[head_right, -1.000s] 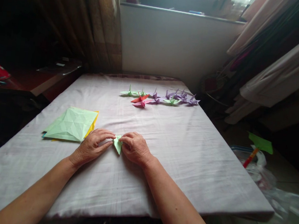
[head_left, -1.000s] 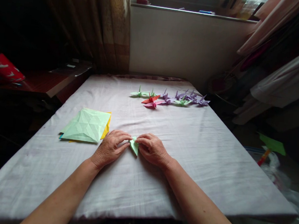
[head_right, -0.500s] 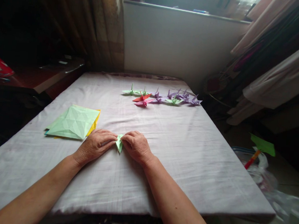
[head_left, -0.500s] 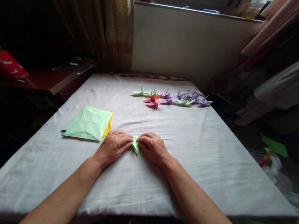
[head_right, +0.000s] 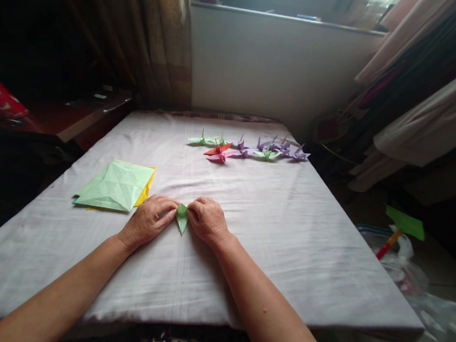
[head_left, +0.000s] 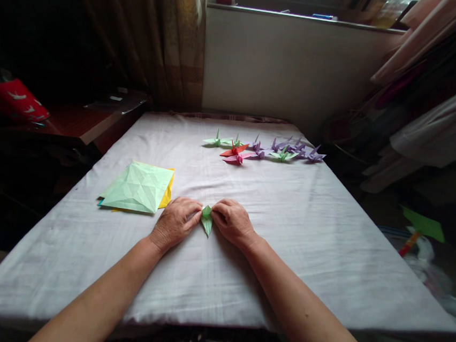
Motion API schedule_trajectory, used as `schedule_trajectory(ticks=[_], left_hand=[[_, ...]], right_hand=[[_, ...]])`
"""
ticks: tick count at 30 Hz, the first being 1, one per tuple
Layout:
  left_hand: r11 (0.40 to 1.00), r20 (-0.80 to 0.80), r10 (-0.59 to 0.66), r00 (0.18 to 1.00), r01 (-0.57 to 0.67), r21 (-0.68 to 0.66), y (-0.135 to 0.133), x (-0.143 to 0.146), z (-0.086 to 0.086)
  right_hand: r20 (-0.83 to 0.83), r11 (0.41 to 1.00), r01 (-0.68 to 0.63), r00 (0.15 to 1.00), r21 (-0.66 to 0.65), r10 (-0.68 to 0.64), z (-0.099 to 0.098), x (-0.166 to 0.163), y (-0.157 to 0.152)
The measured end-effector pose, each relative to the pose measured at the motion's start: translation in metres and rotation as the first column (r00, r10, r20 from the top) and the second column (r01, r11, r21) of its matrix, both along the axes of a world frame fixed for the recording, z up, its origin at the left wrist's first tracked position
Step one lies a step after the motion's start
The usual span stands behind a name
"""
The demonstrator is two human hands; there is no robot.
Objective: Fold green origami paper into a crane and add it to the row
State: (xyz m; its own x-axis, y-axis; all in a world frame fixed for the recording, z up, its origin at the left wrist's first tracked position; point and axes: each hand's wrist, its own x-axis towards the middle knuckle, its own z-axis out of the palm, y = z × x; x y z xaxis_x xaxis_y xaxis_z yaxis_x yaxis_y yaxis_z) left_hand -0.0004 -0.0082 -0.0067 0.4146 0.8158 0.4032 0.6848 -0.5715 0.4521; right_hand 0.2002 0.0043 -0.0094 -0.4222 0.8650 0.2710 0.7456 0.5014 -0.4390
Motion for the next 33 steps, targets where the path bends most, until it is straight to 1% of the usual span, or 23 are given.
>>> schedule_trajectory(ticks=[4, 11, 13, 17, 24, 33], left_hand=[[1.000, 0.019, 0.009, 1.000, -0.008, -0.018, 0.002, 0.000, -0.003], [0.994, 0.017, 0.088, 0.996, -0.087, -0.069, 0.008, 0.005, -0.008], [0.991, 0.006, 0.106, 0.994, -0.105, -0.084, 0.009, 0.007, -0.008], [0.985, -0.027, 0.136, 0.990, -0.138, -0.102, 0.007, 0.010, -0.007], [0.978, -0.067, 0.185, 0.981, -0.190, -0.089, 0.005, 0.013, -0.005], [0.969, -0.088, 0.236, 0.968, -0.241, -0.050, 0.004, 0.014, -0.008]], right_hand=[[0.016, 0.998, 0.035, 0.999, -0.044, -0.035, 0.005, -0.004, 0.000], [0.011, 0.997, 0.065, 0.998, -0.042, -0.064, 0.005, -0.005, -0.002], [0.031, 0.996, 0.073, 0.997, -0.047, -0.072, 0.006, -0.006, -0.002], [0.101, 0.989, 0.139, 0.986, -0.048, -0.134, 0.009, -0.011, -0.002], [0.137, 0.983, 0.179, 0.975, -0.026, -0.174, 0.008, -0.016, -0.004], [0.126, 0.980, 0.198, 0.973, -0.007, -0.196, 0.006, -0.018, -0.005]])
